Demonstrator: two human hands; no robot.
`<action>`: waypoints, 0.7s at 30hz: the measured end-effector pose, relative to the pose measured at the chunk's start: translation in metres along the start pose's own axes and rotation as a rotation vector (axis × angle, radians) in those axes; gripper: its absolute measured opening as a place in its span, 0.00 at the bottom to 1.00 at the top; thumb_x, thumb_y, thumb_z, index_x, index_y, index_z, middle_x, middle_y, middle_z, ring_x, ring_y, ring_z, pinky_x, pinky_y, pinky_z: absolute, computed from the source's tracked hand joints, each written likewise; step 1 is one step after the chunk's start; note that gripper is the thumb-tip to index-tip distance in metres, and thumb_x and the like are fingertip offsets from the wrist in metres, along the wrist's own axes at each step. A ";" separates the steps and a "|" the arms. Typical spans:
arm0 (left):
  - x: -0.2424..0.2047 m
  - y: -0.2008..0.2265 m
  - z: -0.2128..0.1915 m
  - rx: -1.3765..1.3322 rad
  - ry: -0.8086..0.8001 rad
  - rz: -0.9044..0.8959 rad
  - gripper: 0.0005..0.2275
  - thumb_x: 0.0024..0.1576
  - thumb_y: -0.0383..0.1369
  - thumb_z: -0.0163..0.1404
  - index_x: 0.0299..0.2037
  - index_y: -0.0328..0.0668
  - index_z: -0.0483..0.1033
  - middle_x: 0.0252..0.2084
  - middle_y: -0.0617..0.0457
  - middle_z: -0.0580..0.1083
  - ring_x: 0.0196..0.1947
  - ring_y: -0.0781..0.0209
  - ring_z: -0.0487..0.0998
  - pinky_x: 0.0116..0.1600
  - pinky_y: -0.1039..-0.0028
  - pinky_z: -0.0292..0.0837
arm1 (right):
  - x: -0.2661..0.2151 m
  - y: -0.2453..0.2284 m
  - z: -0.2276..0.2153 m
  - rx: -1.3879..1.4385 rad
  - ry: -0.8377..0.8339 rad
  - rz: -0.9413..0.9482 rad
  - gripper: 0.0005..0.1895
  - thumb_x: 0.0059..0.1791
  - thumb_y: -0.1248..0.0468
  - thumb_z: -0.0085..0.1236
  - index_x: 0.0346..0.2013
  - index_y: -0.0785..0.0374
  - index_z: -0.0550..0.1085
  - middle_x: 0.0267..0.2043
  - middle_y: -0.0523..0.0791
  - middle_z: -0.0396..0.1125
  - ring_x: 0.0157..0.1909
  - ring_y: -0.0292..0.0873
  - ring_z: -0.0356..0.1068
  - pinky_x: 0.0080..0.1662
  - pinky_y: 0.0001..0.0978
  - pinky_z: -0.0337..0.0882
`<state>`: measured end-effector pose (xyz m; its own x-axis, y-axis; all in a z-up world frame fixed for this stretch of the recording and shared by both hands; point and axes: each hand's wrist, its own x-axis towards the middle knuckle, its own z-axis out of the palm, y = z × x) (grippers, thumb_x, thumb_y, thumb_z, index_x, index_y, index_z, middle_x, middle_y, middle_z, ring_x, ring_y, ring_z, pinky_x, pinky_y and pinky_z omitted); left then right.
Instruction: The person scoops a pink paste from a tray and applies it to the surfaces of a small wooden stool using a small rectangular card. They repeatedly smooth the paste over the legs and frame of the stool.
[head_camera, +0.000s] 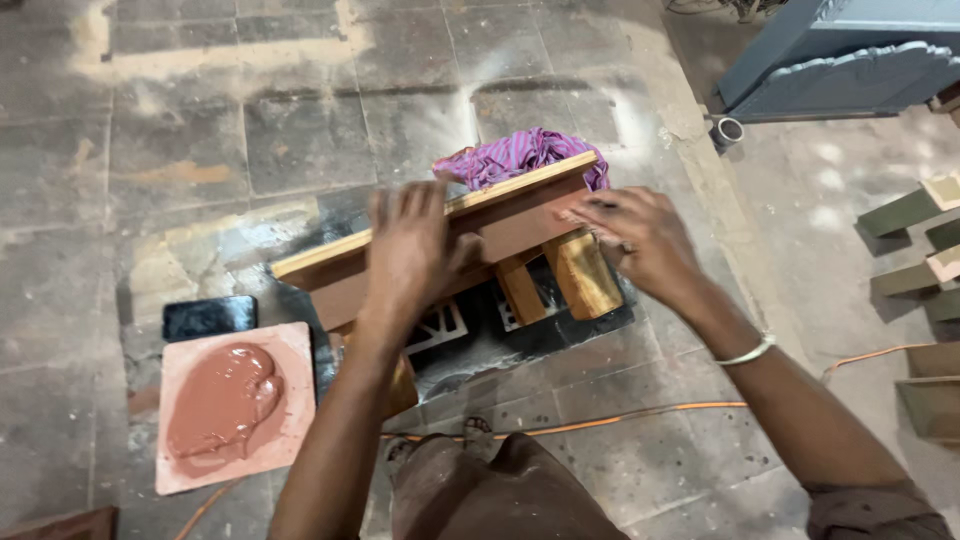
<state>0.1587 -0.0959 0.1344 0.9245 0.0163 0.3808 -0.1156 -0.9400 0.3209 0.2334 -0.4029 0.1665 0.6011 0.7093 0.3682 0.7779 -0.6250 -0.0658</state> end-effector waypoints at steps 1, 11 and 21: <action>-0.006 -0.016 -0.012 0.050 0.026 -0.030 0.34 0.56 0.50 0.56 0.68 0.39 0.62 0.62 0.40 0.70 0.63 0.43 0.68 0.69 0.41 0.49 | 0.004 -0.012 0.012 -0.078 0.050 -0.022 0.25 0.45 0.69 0.61 0.56 0.48 0.77 0.58 0.42 0.72 0.60 0.47 0.69 0.60 0.42 0.69; -0.024 -0.081 -0.049 0.017 -0.007 -0.081 0.22 0.63 0.50 0.47 0.56 0.40 0.76 0.45 0.41 0.79 0.49 0.43 0.78 0.56 0.44 0.62 | 0.006 -0.109 0.034 -0.147 -0.163 0.045 0.22 0.33 0.66 0.61 0.43 0.56 0.79 0.49 0.45 0.71 0.51 0.52 0.71 0.51 0.50 0.72; -0.037 -0.096 -0.051 -0.287 0.123 -0.006 0.13 0.63 0.34 0.48 0.55 0.40 0.76 0.46 0.40 0.79 0.50 0.43 0.79 0.63 0.49 0.65 | 0.057 -0.094 0.050 0.018 0.088 0.511 0.13 0.46 0.65 0.59 0.42 0.53 0.84 0.43 0.46 0.77 0.46 0.49 0.75 0.49 0.43 0.75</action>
<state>0.1177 0.0113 0.1335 0.8766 0.0787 0.4747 -0.2248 -0.8053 0.5486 0.2042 -0.2876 0.1472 0.8877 0.2845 0.3619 0.3928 -0.8782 -0.2730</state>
